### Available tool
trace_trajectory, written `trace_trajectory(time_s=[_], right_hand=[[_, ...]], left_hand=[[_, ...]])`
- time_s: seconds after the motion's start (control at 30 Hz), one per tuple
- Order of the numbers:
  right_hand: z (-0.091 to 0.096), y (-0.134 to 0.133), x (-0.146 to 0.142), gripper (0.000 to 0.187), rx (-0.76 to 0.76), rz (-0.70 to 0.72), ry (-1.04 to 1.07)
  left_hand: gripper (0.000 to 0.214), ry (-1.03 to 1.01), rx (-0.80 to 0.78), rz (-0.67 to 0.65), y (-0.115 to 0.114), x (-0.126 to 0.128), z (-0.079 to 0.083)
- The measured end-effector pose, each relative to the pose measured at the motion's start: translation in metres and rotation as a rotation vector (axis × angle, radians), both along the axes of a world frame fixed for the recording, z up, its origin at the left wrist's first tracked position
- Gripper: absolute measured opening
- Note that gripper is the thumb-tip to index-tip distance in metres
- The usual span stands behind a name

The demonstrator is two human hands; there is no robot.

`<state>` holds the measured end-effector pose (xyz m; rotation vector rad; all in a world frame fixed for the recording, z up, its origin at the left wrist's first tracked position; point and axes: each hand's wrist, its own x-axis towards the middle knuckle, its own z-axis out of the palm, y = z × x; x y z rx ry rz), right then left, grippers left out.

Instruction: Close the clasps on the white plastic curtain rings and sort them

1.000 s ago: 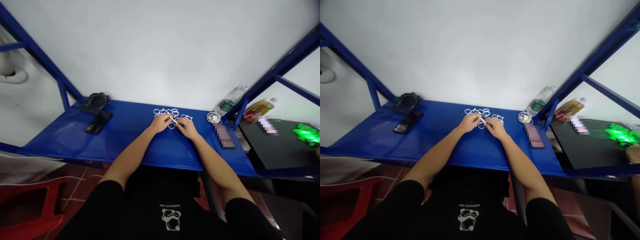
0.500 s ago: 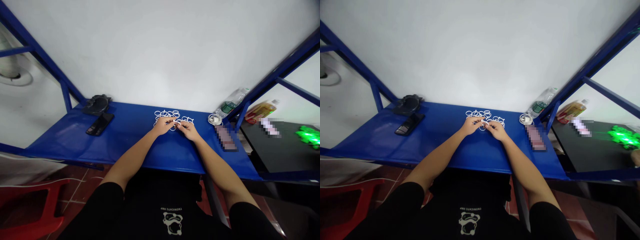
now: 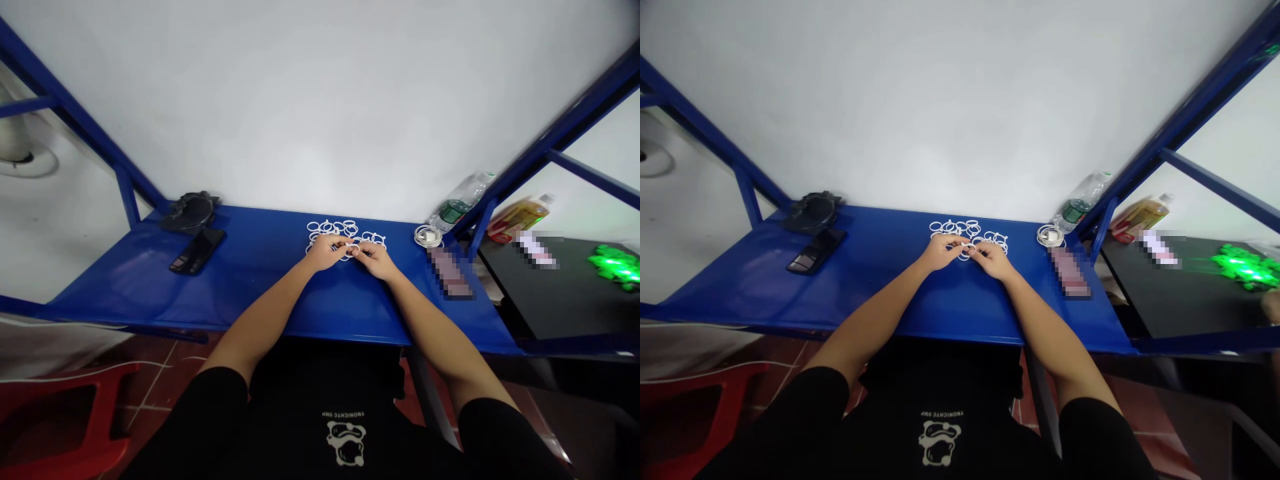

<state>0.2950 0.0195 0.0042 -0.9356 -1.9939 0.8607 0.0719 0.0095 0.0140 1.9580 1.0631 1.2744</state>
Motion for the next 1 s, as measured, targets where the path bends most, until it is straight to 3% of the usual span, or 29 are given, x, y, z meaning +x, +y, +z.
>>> trace_trajectory(time_s=[0.27, 0.6, 0.73, 0.87, 1.0], right_hand=[[0.001, 0.000, 0.001, 0.055, 0.097, 0.021, -0.085], [0.004, -0.002, -0.010, 0.044, 0.255, 0.169, -0.203], [0.004, 0.000, -0.009, 0.038, 0.304, 0.151, -0.191], [0.001, 0.003, -0.005, 0.035, 0.335, 0.031, -0.191], [-0.001, 0.009, 0.002, 0.031, 0.327, -0.095, -0.238]], left_hand=[[0.019, 0.002, -0.008, -0.001, 0.000, 0.002, -0.001], [0.019, 0.065, -0.073, -0.015, 0.001, -0.004, 0.004], [0.023, 0.061, -0.073, 0.006, 0.002, -0.006, 0.005], [0.029, 0.059, -0.034, 0.131, 0.008, -0.016, 0.006], [0.033, 0.092, 0.027, 0.379, 0.018, -0.042, 0.010]])
